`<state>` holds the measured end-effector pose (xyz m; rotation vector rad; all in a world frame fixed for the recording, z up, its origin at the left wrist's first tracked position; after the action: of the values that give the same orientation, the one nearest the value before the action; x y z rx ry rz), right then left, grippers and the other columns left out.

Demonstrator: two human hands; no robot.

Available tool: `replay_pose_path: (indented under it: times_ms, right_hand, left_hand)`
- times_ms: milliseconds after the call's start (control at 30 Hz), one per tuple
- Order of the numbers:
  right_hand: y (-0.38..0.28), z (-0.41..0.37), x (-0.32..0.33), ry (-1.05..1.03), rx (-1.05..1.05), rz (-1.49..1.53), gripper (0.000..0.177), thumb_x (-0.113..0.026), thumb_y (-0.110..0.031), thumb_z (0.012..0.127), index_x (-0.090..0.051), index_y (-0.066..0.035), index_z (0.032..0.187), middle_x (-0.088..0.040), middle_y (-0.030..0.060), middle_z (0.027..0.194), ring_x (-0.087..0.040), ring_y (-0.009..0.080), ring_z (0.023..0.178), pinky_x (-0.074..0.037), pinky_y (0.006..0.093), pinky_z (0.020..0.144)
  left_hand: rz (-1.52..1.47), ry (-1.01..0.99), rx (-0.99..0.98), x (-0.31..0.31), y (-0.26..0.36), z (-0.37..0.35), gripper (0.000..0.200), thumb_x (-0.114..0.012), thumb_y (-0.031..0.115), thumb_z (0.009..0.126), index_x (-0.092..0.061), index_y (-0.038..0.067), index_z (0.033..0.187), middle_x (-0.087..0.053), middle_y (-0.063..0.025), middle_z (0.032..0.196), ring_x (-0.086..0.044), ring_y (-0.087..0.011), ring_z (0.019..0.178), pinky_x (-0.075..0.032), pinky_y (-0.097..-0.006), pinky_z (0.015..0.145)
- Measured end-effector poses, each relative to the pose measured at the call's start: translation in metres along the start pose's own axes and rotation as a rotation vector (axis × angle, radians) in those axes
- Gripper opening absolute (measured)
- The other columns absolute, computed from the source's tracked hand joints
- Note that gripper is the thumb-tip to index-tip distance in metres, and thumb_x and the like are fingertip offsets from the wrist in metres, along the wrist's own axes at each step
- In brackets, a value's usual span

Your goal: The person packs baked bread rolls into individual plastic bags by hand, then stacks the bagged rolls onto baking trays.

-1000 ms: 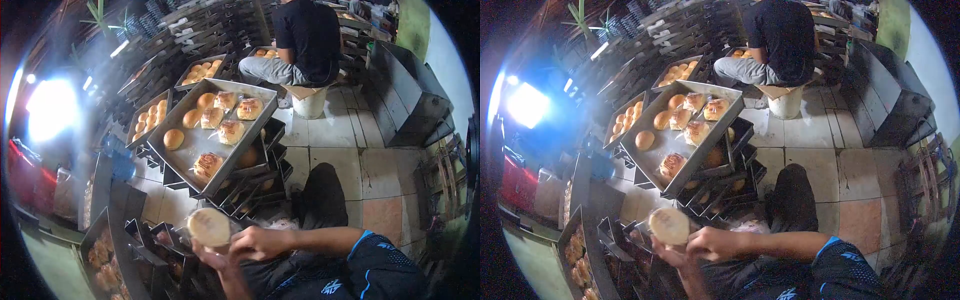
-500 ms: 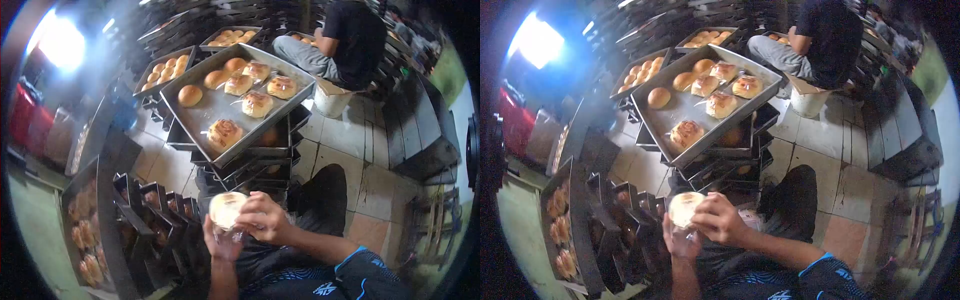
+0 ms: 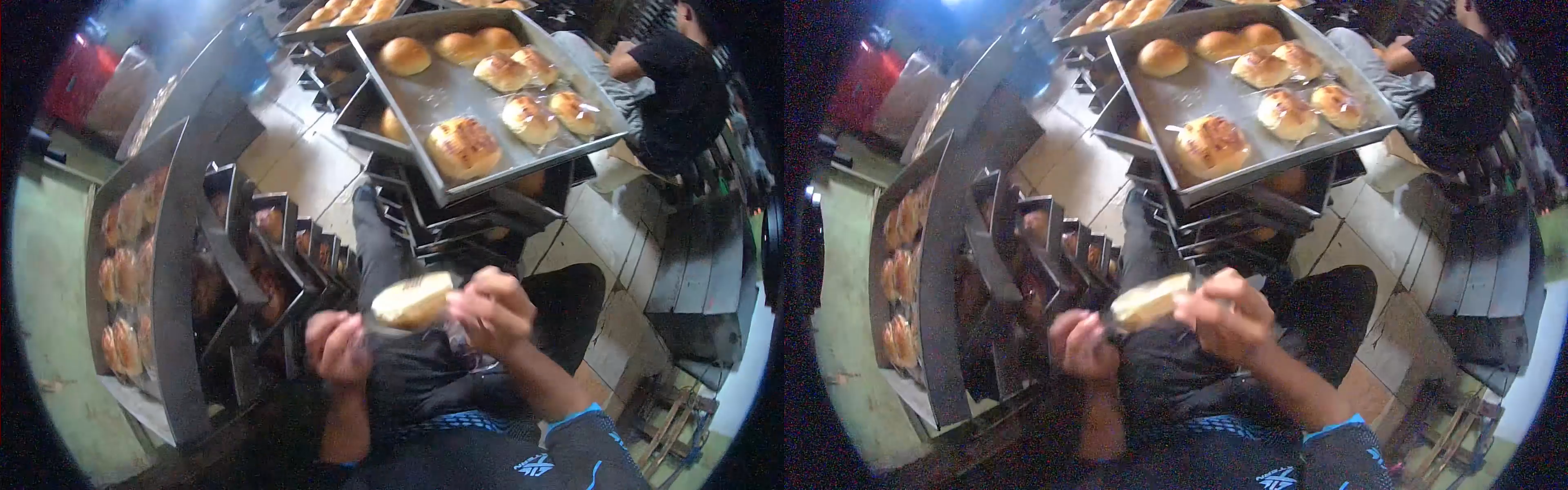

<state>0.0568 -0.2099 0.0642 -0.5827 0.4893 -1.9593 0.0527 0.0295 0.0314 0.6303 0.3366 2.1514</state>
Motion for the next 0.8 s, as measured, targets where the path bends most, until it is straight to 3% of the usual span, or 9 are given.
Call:
replay_pose_path:
  times_ms: [67, 133, 233, 400, 467, 600, 633, 733, 800]
  right_hand:
    - [0.071, -0.038, -0.044, -0.219, -0.526, 0.223, 0.01, -0.076, -0.001, 0.082, -0.073, -0.001, 0.092, -0.064, 0.0091, 0.09, -0.065, 0.0167, 0.072, -0.054, 0.0289, 0.062]
    - [0.077, -0.055, -0.054, -0.208, -0.599, 0.268, 0.006, -0.074, -0.001, 0.085, -0.072, 0.0, 0.091, -0.064, 0.01, 0.09, -0.066, 0.0149, 0.073, -0.056, 0.0293, 0.063]
    - [0.066, -0.061, -0.052, -0.177, -0.429, 0.109, 0.006, -0.078, -0.012, 0.085, -0.073, -0.007, 0.085, -0.063, 0.0098, 0.087, -0.064, 0.0183, 0.069, -0.051, 0.0301, 0.061]
    - [0.068, -0.035, -0.093, -0.194, -0.159, -0.026, 0.015, -0.076, -0.019, 0.087, -0.069, -0.007, 0.081, -0.055, 0.0077, 0.074, -0.052, 0.0199, 0.063, -0.044, 0.0304, 0.06]
    - [0.098, -0.019, -0.089, 0.017, -0.377, -0.028, 0.022, -0.073, -0.019, 0.09, -0.063, -0.005, 0.077, -0.053, 0.0074, 0.07, -0.051, 0.0208, 0.059, -0.042, 0.0319, 0.056]
    - [0.082, -0.073, -0.069, -0.019, -0.724, -0.159, 0.035, -0.064, -0.015, 0.097, -0.051, -0.002, 0.067, -0.049, 0.0083, 0.064, -0.045, 0.0169, 0.056, -0.037, 0.0343, 0.053]
    - [0.072, -0.093, -0.067, -0.048, -0.756, -0.162, 0.039, -0.062, -0.015, 0.099, -0.047, -0.002, 0.066, -0.045, 0.0057, 0.063, -0.041, 0.0143, 0.056, -0.036, 0.0332, 0.053]
    - [0.067, -0.177, -0.057, -0.249, -0.976, -0.135, 0.04, -0.059, -0.017, 0.1, -0.051, 0.001, 0.065, -0.048, 0.0068, 0.06, -0.042, 0.0126, 0.055, -0.035, 0.0334, 0.053]
    - [0.068, -0.208, -0.048, -0.481, -1.14, -0.129, 0.038, -0.06, -0.016, 0.099, -0.057, 0.002, 0.065, -0.054, 0.0094, 0.061, -0.045, 0.0132, 0.055, -0.034, 0.0344, 0.052]
  left_hand:
    - [0.062, -0.104, 0.146, -0.017, -0.041, -0.02, 0.017, -0.071, 0.019, 0.092, -0.073, 0.002, 0.094, -0.063, -0.0098, 0.093, -0.064, -0.0236, 0.082, -0.052, -0.0338, 0.069]
    - [0.042, -0.11, 0.162, -0.014, -0.053, -0.032, 0.016, -0.072, 0.018, 0.092, -0.073, 0.002, 0.094, -0.064, -0.011, 0.091, -0.064, -0.0235, 0.078, -0.052, -0.0321, 0.066]
    - [-0.114, -0.05, 0.398, -0.01, -0.055, -0.045, 0.019, -0.071, 0.021, 0.094, -0.071, 0.002, 0.088, -0.067, -0.0113, 0.087, -0.065, -0.0255, 0.076, -0.052, -0.0348, 0.067]
    - [-0.136, -0.055, 0.252, -0.052, -0.05, -0.022, 0.021, -0.068, 0.014, 0.095, -0.067, -0.001, 0.081, -0.065, -0.0102, 0.078, -0.063, -0.0213, 0.068, -0.051, -0.0315, 0.063]
    - [-0.001, 0.112, 0.494, -0.049, -0.084, -0.025, 0.018, -0.067, 0.01, 0.096, -0.067, -0.001, 0.082, -0.063, -0.0041, 0.073, -0.057, -0.013, 0.063, -0.044, -0.0276, 0.057]
    - [-0.363, -0.033, 1.114, -0.016, -0.082, -0.071, 0.013, -0.067, 0.007, 0.096, -0.071, -0.002, 0.087, -0.056, 0.0039, 0.064, -0.044, -0.0013, 0.054, -0.03, -0.0197, 0.049]
    - [-0.347, -0.128, 1.206, -0.004, -0.073, -0.088, 0.012, -0.068, 0.006, 0.095, -0.072, -0.003, 0.088, -0.06, 0.0028, 0.068, -0.049, -0.0027, 0.058, -0.036, -0.0197, 0.052]
    - [-0.021, -0.309, 1.109, 0.024, -0.039, -0.125, 0.013, -0.072, 0.007, 0.092, -0.07, -0.004, 0.085, -0.069, -0.0052, 0.08, -0.062, -0.0094, 0.073, -0.049, -0.0245, 0.065]
    - [0.132, -0.352, 0.676, 0.035, -0.019, -0.124, 0.013, -0.071, 0.008, 0.092, -0.071, -0.002, 0.084, -0.067, -0.0054, 0.078, -0.062, -0.0098, 0.068, -0.05, -0.0244, 0.062]
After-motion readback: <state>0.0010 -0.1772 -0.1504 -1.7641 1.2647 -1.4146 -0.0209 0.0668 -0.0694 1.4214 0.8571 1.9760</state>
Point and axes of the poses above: each hand's wrist, its own z-axis towards the middle knuckle, its own x-axis out of the back of the hand, y = z × x, the point moved 7 cm from there along z, towards the middle knuckle
